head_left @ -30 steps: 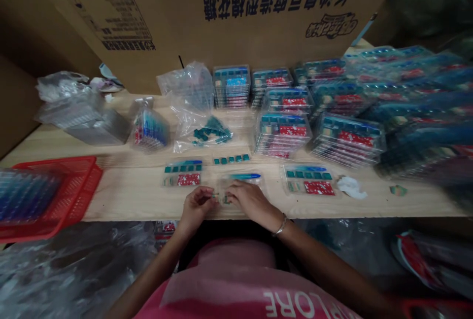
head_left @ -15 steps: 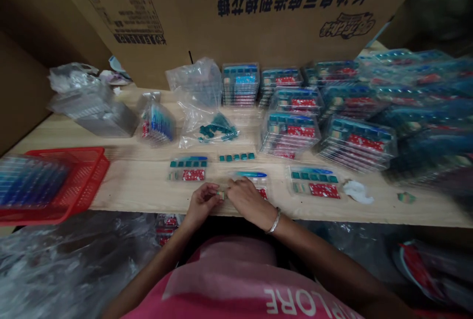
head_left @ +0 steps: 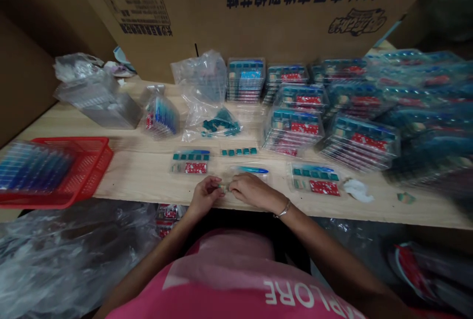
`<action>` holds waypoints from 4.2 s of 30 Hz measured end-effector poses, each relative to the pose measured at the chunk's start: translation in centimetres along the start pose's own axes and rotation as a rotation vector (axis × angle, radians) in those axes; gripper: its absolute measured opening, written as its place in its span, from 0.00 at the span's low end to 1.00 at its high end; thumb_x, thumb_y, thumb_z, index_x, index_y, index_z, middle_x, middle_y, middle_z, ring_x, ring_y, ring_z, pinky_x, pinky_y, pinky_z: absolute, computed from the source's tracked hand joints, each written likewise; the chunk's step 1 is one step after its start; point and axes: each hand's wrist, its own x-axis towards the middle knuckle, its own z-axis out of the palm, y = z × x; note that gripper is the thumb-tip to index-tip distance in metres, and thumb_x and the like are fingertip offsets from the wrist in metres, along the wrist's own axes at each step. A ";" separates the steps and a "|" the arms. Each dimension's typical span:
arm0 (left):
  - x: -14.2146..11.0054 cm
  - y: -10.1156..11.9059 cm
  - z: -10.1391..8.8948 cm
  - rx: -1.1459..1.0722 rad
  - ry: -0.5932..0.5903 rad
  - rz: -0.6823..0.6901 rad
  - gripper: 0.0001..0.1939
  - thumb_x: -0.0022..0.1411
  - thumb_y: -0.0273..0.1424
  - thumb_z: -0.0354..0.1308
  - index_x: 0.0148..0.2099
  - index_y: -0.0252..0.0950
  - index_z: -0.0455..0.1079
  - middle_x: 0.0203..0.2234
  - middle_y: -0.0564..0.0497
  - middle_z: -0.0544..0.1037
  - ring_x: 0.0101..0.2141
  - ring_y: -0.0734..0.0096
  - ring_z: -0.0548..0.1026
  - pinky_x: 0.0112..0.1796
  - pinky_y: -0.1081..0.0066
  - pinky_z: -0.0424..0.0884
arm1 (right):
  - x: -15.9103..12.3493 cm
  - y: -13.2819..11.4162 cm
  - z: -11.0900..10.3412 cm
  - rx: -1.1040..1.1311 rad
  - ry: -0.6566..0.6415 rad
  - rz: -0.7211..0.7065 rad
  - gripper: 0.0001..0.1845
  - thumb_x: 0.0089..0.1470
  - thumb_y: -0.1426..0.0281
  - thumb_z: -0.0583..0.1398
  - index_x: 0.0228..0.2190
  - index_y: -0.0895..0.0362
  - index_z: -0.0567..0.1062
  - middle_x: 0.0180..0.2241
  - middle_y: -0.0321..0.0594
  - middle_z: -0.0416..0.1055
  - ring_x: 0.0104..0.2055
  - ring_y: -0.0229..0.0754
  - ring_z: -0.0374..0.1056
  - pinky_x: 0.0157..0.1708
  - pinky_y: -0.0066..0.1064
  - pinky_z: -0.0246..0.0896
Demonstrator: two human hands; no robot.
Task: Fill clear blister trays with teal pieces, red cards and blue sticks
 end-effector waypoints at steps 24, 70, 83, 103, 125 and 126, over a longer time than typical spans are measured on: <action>-1.3 1.6 0.0 -0.110 -0.015 -0.037 0.18 0.36 0.36 0.72 0.29 0.34 0.70 0.21 0.55 0.76 0.24 0.74 0.74 0.32 0.70 0.74 | 0.1 -0.8 0.5 0.446 0.312 0.115 0.05 0.54 0.76 0.58 0.31 0.57 0.73 0.27 0.34 0.70 0.28 0.35 0.64 0.29 0.24 0.54; -0.1 0.9 -1.8 0.068 -0.114 -0.049 0.19 0.38 0.31 0.69 0.36 0.34 0.71 0.25 0.56 0.71 0.26 0.77 0.69 0.31 0.75 0.66 | -1.0 -0.7 3.0 -0.075 0.235 0.109 0.08 0.53 0.70 0.62 0.37 0.58 0.75 0.55 0.49 0.62 0.60 0.53 0.51 0.57 0.48 0.49; -2.0 2.0 -0.3 0.068 -0.217 0.015 0.17 0.44 0.33 0.67 0.37 0.34 0.69 0.26 0.52 0.75 0.30 0.72 0.73 0.34 0.72 0.68 | -1.4 -1.6 2.9 0.784 0.355 0.266 0.04 0.51 0.73 0.58 0.30 0.57 0.74 0.28 0.35 0.73 0.30 0.35 0.68 0.29 0.24 0.61; 1.5 1.1 0.8 0.856 -0.160 0.345 0.19 0.46 0.19 0.54 0.43 0.36 0.69 0.26 0.52 0.71 0.31 0.68 0.69 0.34 0.70 0.64 | -0.3 -0.9 3.9 0.249 0.375 0.299 0.09 0.56 0.79 0.53 0.31 0.57 0.72 0.33 0.39 0.67 0.36 0.39 0.65 0.36 0.29 0.59; 4.3 3.9 -1.4 0.915 0.086 0.307 0.09 0.54 0.28 0.53 0.36 0.36 0.72 0.29 0.46 0.78 0.31 0.63 0.76 0.34 0.68 0.68 | -0.6 6.1 0.3 -0.110 0.480 0.503 0.13 0.57 0.79 0.52 0.35 0.58 0.75 0.35 0.45 0.73 0.40 0.45 0.67 0.40 0.34 0.62; 5.3 4.6 -0.6 0.972 0.083 0.302 0.10 0.54 0.27 0.53 0.37 0.36 0.73 0.31 0.45 0.79 0.33 0.62 0.76 0.37 0.68 0.68 | -0.4 6.0 0.1 -0.150 0.459 0.562 0.12 0.57 0.79 0.52 0.33 0.58 0.75 0.34 0.47 0.73 0.38 0.45 0.67 0.38 0.34 0.62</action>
